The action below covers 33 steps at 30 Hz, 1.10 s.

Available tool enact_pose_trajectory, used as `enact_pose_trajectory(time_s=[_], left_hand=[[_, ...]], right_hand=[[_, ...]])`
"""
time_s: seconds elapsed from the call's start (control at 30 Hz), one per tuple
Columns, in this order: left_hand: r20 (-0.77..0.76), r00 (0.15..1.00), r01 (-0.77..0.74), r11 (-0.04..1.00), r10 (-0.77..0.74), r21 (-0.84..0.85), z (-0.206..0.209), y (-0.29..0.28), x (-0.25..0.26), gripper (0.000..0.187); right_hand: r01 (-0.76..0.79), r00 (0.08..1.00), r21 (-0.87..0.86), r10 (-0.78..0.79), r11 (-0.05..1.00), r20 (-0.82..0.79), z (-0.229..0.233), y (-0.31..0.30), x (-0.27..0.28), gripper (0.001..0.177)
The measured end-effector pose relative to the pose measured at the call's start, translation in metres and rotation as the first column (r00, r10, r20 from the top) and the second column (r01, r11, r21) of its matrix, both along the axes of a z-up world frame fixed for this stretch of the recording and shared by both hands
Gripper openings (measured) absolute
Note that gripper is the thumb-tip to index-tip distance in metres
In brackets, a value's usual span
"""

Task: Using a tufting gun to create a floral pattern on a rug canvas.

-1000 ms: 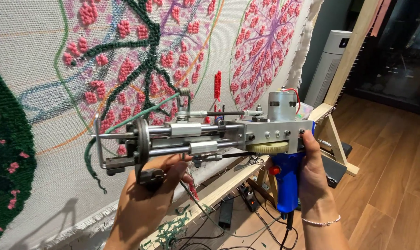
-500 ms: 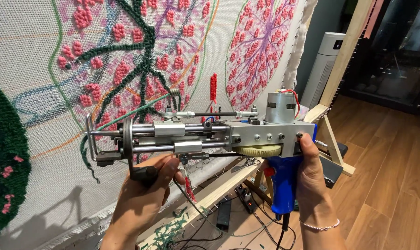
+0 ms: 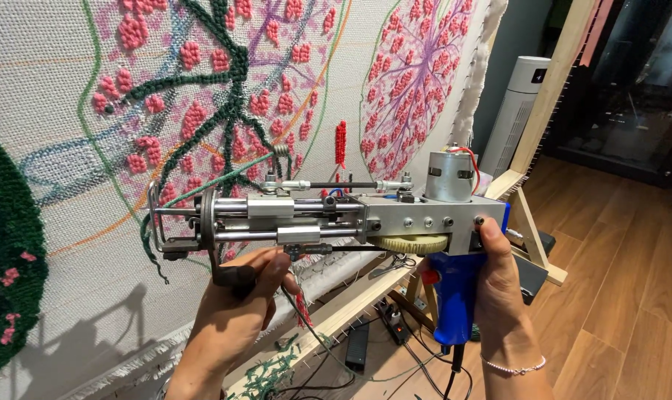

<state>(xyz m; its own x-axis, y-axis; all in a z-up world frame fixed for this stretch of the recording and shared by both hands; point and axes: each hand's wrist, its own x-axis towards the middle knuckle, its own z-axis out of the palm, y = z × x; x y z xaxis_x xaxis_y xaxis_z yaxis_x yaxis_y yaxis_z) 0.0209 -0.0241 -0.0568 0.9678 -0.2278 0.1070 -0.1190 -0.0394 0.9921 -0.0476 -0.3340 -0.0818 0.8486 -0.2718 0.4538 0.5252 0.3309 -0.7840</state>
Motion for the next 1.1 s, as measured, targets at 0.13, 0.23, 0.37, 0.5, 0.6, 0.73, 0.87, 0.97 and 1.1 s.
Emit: enact_pose_trajectory(time_s=[0.13,0.23,0.37,0.5,0.6,0.73,0.87,0.97,1.1], left_hand=[[0.115,0.993,0.027,0.992,-0.042,0.121,-0.006,0.004,0.004,0.039],[0.106,0.994,0.013,0.995,-0.024,0.1,-0.004,0.003,0.0,0.04],[0.147,0.989,0.014,0.997,-0.026,0.078,-0.002,0.005,0.001,0.035],[0.22,0.972,0.069,0.995,-0.084,0.078,-0.005,0.007,0.004,0.035],[0.219,0.971,0.078,0.994,-0.092,0.071,-0.008,0.008,0.007,0.034],[0.195,0.974,0.106,0.992,-0.116,0.063,-0.009,0.009,0.008,0.032],[0.263,0.954,0.146,0.989,-0.142,0.004,-0.008,0.009,0.006,0.031],[0.079,0.993,0.093,0.996,-0.093,-0.001,-0.004,0.008,0.001,0.029],[0.122,0.981,0.151,0.988,-0.148,-0.017,-0.007,0.008,0.002,0.033]], right_hand=[[0.032,0.999,-0.01,-0.031,0.999,0.01,0.0,0.001,0.0,0.068],[0.06,0.998,-0.035,-0.06,0.998,0.02,0.001,0.003,-0.001,0.069],[0.069,0.998,-0.04,-0.069,0.997,0.012,0.002,0.005,0.0,0.071],[0.114,0.993,-0.039,-0.114,0.993,-0.012,0.002,0.009,0.0,0.074],[0.14,0.99,-0.041,-0.14,0.989,-0.013,0.0,0.009,0.002,0.075],[0.128,0.992,-0.038,-0.128,0.991,-0.001,-0.005,0.004,0.004,0.076],[0.136,0.991,-0.04,-0.136,0.99,-0.005,-0.007,0.002,0.004,0.075],[0.149,0.989,-0.047,-0.149,0.988,0.006,-0.008,0.002,0.003,0.074],[0.14,0.99,-0.049,-0.139,0.989,0.023,-0.007,0.001,0.003,0.073]])
